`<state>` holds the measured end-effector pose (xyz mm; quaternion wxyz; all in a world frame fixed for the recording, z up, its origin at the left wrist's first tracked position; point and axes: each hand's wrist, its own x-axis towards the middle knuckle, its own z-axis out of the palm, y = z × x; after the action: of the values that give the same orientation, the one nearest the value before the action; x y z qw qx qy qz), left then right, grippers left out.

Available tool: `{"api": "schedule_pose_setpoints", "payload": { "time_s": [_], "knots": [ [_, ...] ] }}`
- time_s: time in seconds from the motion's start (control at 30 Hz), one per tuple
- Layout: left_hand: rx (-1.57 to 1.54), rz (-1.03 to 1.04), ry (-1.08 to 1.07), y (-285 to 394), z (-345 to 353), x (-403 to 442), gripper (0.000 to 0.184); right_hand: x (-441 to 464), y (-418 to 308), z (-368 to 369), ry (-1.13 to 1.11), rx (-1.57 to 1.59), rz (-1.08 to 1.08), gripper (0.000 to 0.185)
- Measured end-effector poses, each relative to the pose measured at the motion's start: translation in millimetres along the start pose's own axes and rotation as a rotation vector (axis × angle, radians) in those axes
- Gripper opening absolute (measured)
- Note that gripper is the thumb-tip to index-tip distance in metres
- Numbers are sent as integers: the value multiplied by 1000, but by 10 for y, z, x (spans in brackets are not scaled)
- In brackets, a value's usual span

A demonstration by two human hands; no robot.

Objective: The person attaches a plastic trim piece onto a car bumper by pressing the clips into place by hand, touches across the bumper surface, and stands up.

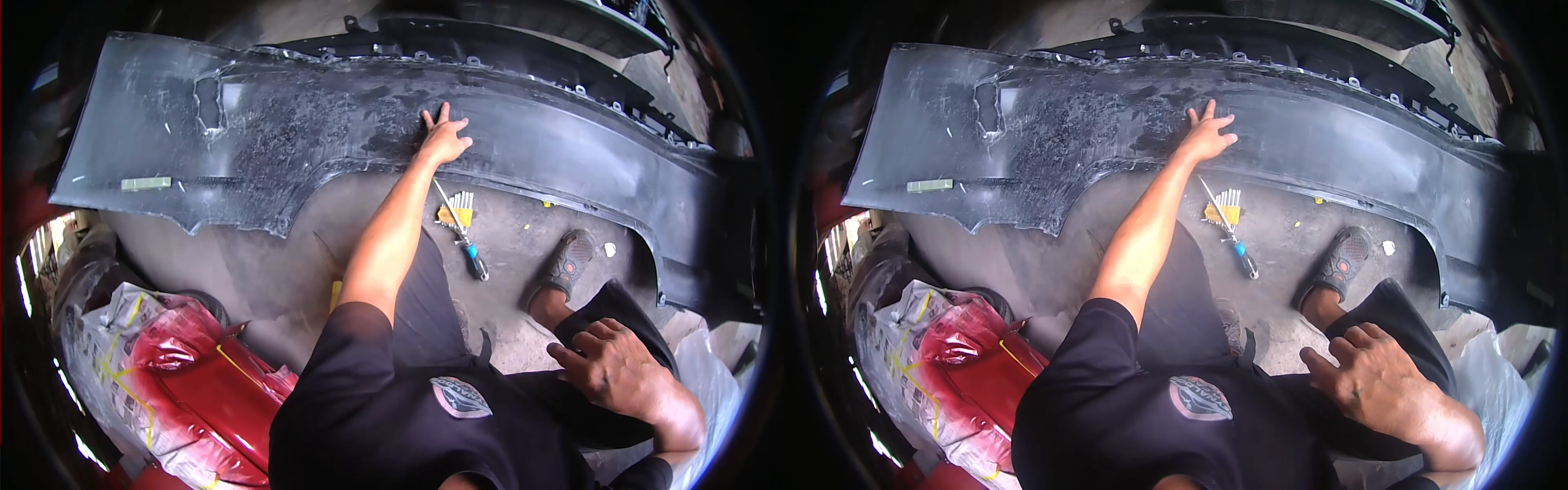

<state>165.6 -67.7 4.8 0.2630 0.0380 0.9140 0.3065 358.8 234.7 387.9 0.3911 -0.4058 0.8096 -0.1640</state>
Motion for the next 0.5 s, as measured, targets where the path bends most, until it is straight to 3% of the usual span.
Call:
{"api": "schedule_pose_setpoints", "payload": {
  "time_s": [0.5],
  "knots": [
    [-129,26,9,-27,19,-18,61,46,-36,-64,-31,8,16,38]
  ]
}}
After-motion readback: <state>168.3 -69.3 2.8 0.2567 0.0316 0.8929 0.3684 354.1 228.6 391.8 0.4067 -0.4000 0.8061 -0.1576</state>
